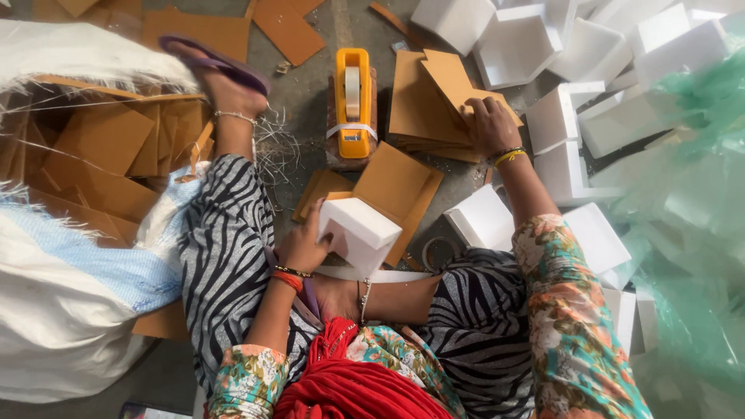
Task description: The person assembles small cardboard boxes by inserting white foam inserts and sealing the flaps with a tape dispenser. The person works on the floor surrounded by materials.
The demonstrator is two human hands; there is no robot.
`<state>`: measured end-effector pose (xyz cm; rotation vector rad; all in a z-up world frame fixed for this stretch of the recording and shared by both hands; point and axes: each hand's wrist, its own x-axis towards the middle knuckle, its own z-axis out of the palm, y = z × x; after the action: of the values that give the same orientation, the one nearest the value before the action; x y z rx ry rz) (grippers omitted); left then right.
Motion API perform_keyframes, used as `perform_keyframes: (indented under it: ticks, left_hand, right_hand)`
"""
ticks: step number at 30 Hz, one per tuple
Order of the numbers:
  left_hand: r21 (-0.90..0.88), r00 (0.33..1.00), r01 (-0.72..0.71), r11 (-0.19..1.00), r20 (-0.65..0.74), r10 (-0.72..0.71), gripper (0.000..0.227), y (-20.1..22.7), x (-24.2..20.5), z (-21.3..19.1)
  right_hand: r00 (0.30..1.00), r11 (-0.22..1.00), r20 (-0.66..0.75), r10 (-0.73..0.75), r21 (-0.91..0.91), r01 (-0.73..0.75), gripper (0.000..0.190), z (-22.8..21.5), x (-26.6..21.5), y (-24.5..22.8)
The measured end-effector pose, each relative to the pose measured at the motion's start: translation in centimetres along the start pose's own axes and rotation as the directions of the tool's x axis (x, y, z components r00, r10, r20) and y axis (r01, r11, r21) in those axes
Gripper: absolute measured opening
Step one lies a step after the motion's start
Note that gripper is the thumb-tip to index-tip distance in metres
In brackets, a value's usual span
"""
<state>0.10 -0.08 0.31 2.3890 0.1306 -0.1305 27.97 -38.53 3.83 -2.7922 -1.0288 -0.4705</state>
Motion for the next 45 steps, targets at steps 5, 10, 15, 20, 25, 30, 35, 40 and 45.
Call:
perform_keyframes:
  ticks: [5, 10, 15, 20, 25, 30, 35, 40, 45]
  left_hand:
    - [0.237, 0.990, 0.023, 0.971, 0.132, -0.055, 0.087, 1.3, 2.8, 0.8]
    - [0.319, 0.996, -0.057, 0.946, 0.077, 0.034, 0.085, 3.1, 5.3, 2.4]
    - [-0.029, 0.993, -0.069, 0.997, 0.098, 0.071, 0.076, 3.0, 2.4, 2.0]
    - [-0.540, 0.968, -0.176, 0.823, 0.056, 0.243, 0.068, 2.1, 2.9, 2.4]
    - [-0.605, 0.958, -0.188, 0.774, 0.061, 0.281, 0.061, 0.4, 5.7, 5.7]
    - [-0.460, 0.893, -0.430, 0.777, -0.092, 0.440, 0.062, -1.3, 6.7, 7.0]
    - [-0.331, 0.951, -0.306, 0.893, -0.059, 0.304, 0.061, 0.8, 6.5, 6.3]
    - [-0.081, 0.993, -0.078, 0.994, 0.078, 0.084, 0.093, 4.0, 6.3, 4.1]
    - [-0.071, 0.993, -0.009, 0.997, 0.120, 0.018, 0.082, 4.3, 4.8, 3.0]
  right_hand:
    - [0.993, 0.988, -0.057, 0.106, 0.119, -0.099, 0.050, -3.4, 1.9, -4.6]
    - [0.890, 0.924, 0.259, -0.375, 0.026, 0.382, 0.066, -8.3, -1.8, -17.2]
    - [0.828, 0.842, 0.266, -0.494, 0.382, 0.380, 0.067, -7.2, -7.7, -24.6]
    - [0.816, 0.838, 0.371, -0.443, 0.495, 0.229, 0.070, -7.0, -7.9, -24.5]
    - [0.761, 0.818, 0.393, -0.516, 0.489, 0.302, 0.070, -6.0, -10.8, -24.9]
    - [0.734, 0.866, 0.489, -0.471, 0.417, 0.278, 0.078, 2.1, -11.5, -24.1]
    - [0.813, 0.840, 0.285, -0.507, 0.376, 0.392, 0.092, 7.6, -11.8, -22.8]
    - [0.605, 0.892, 0.656, -0.451, 0.343, 0.294, 0.091, 5.8, -9.3, -23.8]
    - [0.570, 0.771, 0.718, -0.399, 0.599, -0.215, 0.026, 1.8, -4.5, -22.2]
